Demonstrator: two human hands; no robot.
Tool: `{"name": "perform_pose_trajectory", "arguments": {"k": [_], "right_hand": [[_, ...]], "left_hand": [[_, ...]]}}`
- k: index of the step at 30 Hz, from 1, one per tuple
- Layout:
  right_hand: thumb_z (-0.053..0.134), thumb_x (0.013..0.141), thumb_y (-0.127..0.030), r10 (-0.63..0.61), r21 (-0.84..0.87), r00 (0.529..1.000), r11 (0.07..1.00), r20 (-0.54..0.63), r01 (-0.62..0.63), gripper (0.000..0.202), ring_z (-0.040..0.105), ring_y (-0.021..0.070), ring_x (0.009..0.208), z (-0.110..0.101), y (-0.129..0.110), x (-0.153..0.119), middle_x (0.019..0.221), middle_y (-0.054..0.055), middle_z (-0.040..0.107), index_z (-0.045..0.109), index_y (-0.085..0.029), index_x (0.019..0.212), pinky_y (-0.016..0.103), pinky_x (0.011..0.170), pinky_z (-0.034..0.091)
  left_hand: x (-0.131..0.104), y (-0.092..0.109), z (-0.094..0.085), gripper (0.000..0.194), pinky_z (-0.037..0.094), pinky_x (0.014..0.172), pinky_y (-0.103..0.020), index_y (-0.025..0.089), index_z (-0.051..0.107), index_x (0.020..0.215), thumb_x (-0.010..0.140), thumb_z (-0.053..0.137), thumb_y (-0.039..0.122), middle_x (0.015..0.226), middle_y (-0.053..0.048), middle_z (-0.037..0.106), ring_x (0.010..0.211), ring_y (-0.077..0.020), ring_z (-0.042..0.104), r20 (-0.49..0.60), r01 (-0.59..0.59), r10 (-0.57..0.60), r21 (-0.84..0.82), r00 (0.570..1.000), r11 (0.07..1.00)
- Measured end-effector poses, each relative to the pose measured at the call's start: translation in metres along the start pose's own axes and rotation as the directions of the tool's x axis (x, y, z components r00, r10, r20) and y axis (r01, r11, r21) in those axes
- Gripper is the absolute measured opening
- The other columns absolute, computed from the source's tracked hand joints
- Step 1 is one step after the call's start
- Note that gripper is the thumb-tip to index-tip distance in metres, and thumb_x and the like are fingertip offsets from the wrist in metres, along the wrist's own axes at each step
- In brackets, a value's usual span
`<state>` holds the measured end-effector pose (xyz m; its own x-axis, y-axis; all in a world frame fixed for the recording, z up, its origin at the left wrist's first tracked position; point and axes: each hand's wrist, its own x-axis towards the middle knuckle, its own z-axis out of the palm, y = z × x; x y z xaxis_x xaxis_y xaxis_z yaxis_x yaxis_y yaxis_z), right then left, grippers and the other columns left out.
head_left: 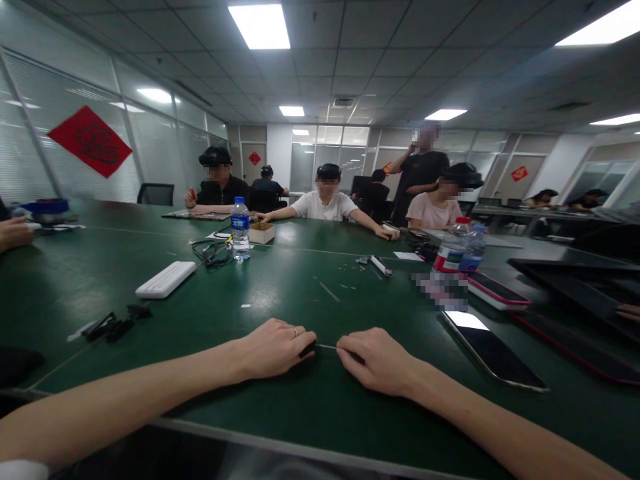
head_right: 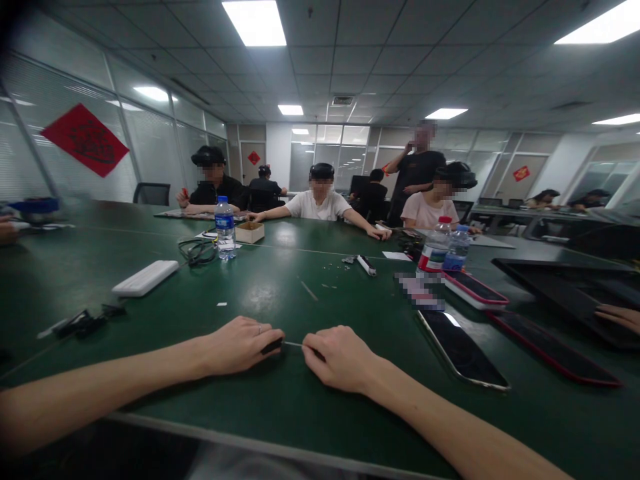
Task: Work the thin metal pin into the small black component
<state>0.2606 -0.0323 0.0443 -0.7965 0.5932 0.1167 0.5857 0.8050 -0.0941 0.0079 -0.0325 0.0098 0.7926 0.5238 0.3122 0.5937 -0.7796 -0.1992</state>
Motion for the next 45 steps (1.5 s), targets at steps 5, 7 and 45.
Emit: {"name": "perform_pose_trajectory", "arguments": {"k": [5, 7, 45], "right_hand": [[0.041, 0.1, -0.026, -0.002, -0.002, 1.0, 1.0, 0.006, 0.002, 0.03, 0.057, 0.013, 0.065, -0.002, 0.001, 0.0, 0.078, 0.003, 0.066, 0.066, -0.017, 0.085, 0.024, 0.066, 0.042], [0.041, 0.1, -0.026, -0.005, -0.003, 1.0, 1.0, 0.006, 0.006, 0.03, 0.058, 0.0133, 0.066, -0.001, 0.002, 0.0, 0.078, 0.003, 0.066, 0.065, -0.017, 0.085, 0.024, 0.066, 0.041], [0.043, 0.099, -0.025, -0.007, 0.04, 0.998, 0.999, -0.065, 0.009, 0.025, 0.058, 0.0129, 0.066, 0.0, -0.003, -0.003, 0.077, 0.002, 0.065, 0.063, -0.018, 0.087, 0.023, 0.066, 0.041]], "left_hand": [[0.0, 0.0, -0.002, 0.019, 0.051, 0.064, -0.026, 0.018, 0.056, 0.112, 0.101, 0.049, 0.032, 0.09, -0.005, 0.069, 0.075, -0.0192, 0.07, 0.0, 0.001, -0.001, -0.026, 1.0, 1.0], [0.0, 0.0, -0.003, 0.019, 0.051, 0.063, -0.026, 0.018, 0.056, 0.112, 0.101, 0.049, 0.032, 0.09, -0.005, 0.069, 0.075, -0.0197, 0.07, 0.0, 0.003, -0.003, -0.025, 1.0, 1.0], [-0.004, -0.011, 0.005, 0.026, 0.048, 0.067, -0.025, 0.022, 0.05, 0.117, 0.097, 0.059, 0.035, 0.098, -0.001, 0.067, 0.077, -0.0165, 0.068, -0.055, 0.073, -0.091, -0.27, 0.994, 0.96]]}}
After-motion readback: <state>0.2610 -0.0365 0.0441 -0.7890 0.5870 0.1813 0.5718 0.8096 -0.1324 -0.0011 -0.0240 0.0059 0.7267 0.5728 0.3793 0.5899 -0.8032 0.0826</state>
